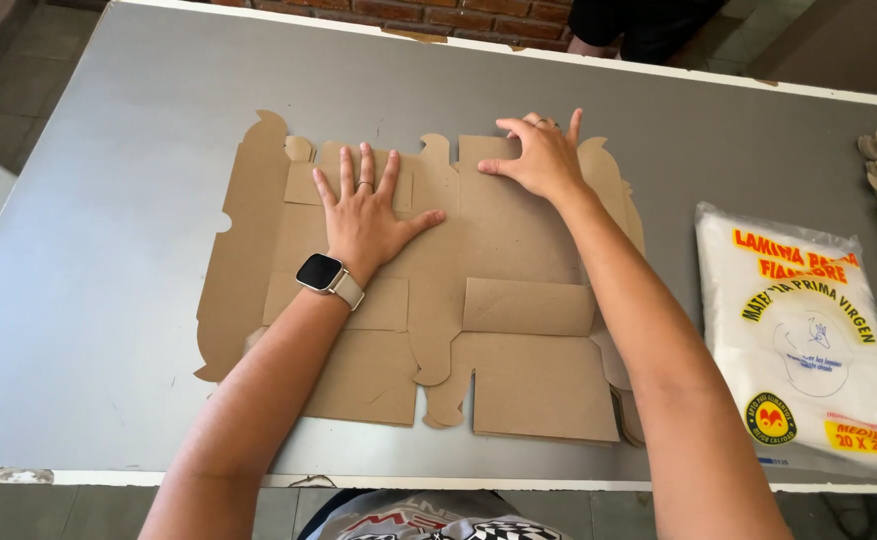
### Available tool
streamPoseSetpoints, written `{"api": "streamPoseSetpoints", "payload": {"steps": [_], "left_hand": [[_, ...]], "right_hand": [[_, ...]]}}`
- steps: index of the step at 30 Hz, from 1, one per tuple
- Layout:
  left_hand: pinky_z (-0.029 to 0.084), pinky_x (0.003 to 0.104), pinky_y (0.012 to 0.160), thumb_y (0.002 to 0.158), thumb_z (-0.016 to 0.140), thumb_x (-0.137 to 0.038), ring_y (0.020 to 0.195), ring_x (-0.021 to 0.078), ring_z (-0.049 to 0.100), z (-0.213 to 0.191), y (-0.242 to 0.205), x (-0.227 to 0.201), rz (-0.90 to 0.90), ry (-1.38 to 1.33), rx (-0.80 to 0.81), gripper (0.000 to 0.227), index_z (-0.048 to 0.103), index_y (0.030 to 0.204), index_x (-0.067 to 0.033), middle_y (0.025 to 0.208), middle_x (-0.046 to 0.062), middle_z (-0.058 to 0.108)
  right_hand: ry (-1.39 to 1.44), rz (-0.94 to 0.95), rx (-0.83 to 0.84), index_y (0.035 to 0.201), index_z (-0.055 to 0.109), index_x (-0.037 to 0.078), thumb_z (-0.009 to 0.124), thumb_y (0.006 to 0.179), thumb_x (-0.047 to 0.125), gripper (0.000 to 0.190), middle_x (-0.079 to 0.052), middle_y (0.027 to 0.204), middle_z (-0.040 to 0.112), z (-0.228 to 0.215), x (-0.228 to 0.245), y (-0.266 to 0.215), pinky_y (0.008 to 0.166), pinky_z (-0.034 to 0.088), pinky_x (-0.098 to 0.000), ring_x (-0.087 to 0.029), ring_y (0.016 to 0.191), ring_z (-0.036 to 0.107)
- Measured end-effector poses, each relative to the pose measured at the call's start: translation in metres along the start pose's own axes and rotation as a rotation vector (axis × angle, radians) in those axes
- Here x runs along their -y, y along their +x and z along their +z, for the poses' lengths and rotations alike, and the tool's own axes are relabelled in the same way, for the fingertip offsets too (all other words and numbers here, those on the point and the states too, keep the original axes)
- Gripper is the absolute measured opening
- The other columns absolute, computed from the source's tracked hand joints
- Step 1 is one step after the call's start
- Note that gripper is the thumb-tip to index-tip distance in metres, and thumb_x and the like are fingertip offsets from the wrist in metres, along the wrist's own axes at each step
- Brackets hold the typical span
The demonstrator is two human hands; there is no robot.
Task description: Assembling a cardboard box from a flat template and placing a plastic liner inside.
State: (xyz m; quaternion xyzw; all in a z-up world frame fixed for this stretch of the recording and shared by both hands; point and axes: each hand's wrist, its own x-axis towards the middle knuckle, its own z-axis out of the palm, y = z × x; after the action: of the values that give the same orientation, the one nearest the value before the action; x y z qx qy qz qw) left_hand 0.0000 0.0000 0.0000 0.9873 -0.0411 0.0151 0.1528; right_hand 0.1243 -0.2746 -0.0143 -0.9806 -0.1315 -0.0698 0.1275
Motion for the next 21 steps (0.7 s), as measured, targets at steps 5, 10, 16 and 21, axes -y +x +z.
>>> {"api": "streamPoseSetpoints", "payload": {"steps": [5,10,16,21], "left_hand": [[-0.005,0.066,0.121,0.080,0.033,-0.095,0.159,0.0332,0.000,0.002,0.003,0.000,-0.029,0.004,0.013,0.109,0.023,0.165,-0.0274,0.172,0.011,0.014],[-0.004,0.066,0.121,0.079,0.033,-0.096,0.159,0.0330,0.000,0.000,0.004,-0.002,-0.021,0.012,0.036,0.110,0.022,0.164,-0.0271,0.172,0.011,0.013],[-0.005,0.067,0.121,0.082,0.032,-0.094,0.159,0.0326,-0.002,-0.003,0.001,-0.001,-0.018,0.003,0.060,0.107,0.019,0.165,-0.0271,0.173,0.011,0.011],[-0.006,0.067,0.120,0.083,0.030,-0.094,0.159,0.0321,-0.001,0.003,0.004,0.003,-0.018,-0.004,0.057,0.107,0.018,0.165,-0.0261,0.173,0.011,0.011]], "right_hand": [[-0.153,-0.218,-0.112,0.110,0.074,0.025,0.086,0.076,0.052,0.045,0.001,0.105,0.059,-0.028,0.030,-0.018,0.101,0.043,-0.0466,-0.026,0.103,0.064],[-0.287,-0.194,0.222,0.127,0.067,0.027,0.061,0.099,0.051,0.039,-0.010,0.116,0.075,-0.073,0.094,-0.065,0.095,0.053,-0.0480,-0.033,0.110,0.071],[-0.174,-0.313,0.514,0.162,0.022,0.006,0.032,0.098,0.075,0.095,-0.016,0.168,0.022,-0.068,0.087,-0.091,0.126,0.018,-0.0460,-0.031,0.154,0.023],[-0.061,-0.213,0.523,0.164,0.015,0.009,0.028,0.104,0.060,0.080,-0.016,0.169,0.016,-0.075,0.042,-0.109,0.126,0.017,-0.0455,-0.031,0.155,0.017]]}}
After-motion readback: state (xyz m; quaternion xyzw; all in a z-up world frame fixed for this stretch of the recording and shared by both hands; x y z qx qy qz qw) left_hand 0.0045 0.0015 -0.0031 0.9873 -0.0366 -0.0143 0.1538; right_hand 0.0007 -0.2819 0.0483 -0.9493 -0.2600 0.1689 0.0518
